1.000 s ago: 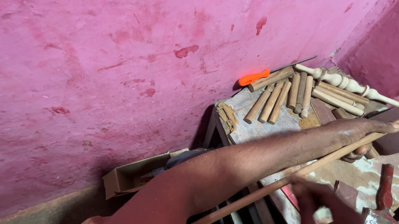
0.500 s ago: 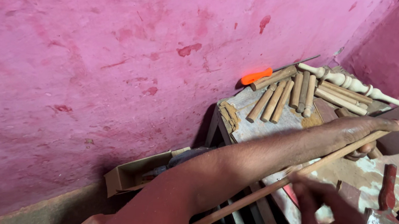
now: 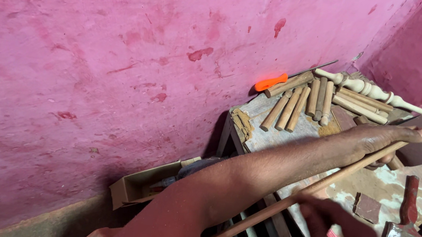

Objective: The person sits on the floor and smooths a long wooden stick using a small sanding block. They rotate the stick and rub the sanding block along its length repeatedly to even out the surface.

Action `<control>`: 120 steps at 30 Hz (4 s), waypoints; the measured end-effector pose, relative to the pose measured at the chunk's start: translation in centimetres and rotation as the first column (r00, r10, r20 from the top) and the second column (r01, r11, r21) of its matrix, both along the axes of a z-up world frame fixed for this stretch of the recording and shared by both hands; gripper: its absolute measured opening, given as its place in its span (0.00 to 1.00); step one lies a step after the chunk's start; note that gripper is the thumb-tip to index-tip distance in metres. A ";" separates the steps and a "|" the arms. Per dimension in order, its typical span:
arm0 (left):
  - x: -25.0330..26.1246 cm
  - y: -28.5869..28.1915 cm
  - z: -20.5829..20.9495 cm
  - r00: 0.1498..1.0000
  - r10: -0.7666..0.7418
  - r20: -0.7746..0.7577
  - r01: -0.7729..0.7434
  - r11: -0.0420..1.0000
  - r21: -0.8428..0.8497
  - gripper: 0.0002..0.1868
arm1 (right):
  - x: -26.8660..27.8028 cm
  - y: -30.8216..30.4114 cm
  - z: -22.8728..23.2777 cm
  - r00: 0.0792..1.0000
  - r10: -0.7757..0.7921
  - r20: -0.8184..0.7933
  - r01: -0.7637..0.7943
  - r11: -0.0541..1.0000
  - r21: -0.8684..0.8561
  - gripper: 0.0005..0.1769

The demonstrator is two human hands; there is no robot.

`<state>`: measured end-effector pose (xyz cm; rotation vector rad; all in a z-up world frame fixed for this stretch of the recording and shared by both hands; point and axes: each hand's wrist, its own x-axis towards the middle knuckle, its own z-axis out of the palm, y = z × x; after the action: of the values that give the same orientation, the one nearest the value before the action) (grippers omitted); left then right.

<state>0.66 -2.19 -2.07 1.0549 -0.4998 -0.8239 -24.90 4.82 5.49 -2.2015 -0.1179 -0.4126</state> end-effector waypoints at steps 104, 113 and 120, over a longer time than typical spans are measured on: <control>-7.3 2.7 4.2 0.898 -0.081 -0.433 -0.099 0.921 -0.377 0.28 | 3.6 -14.5 -1.2 0.814 -0.066 -0.577 0.360 0.836 0.414 0.25; -8.2 3.7 5.9 0.912 0.091 -0.399 -0.186 0.960 -0.208 0.23 | 3.0 -10.0 -1.9 0.695 0.138 -0.706 0.180 0.917 0.357 0.25; -3.2 5.3 7.8 0.934 0.165 -0.317 -0.262 0.919 -0.293 0.17 | 3.0 -7.0 -0.2 0.563 0.325 -0.760 0.142 0.868 0.477 0.29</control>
<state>-2.50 3.09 5.77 0.6498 -0.2554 -0.6531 -21.93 -2.15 5.29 -1.6417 0.3570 0.6478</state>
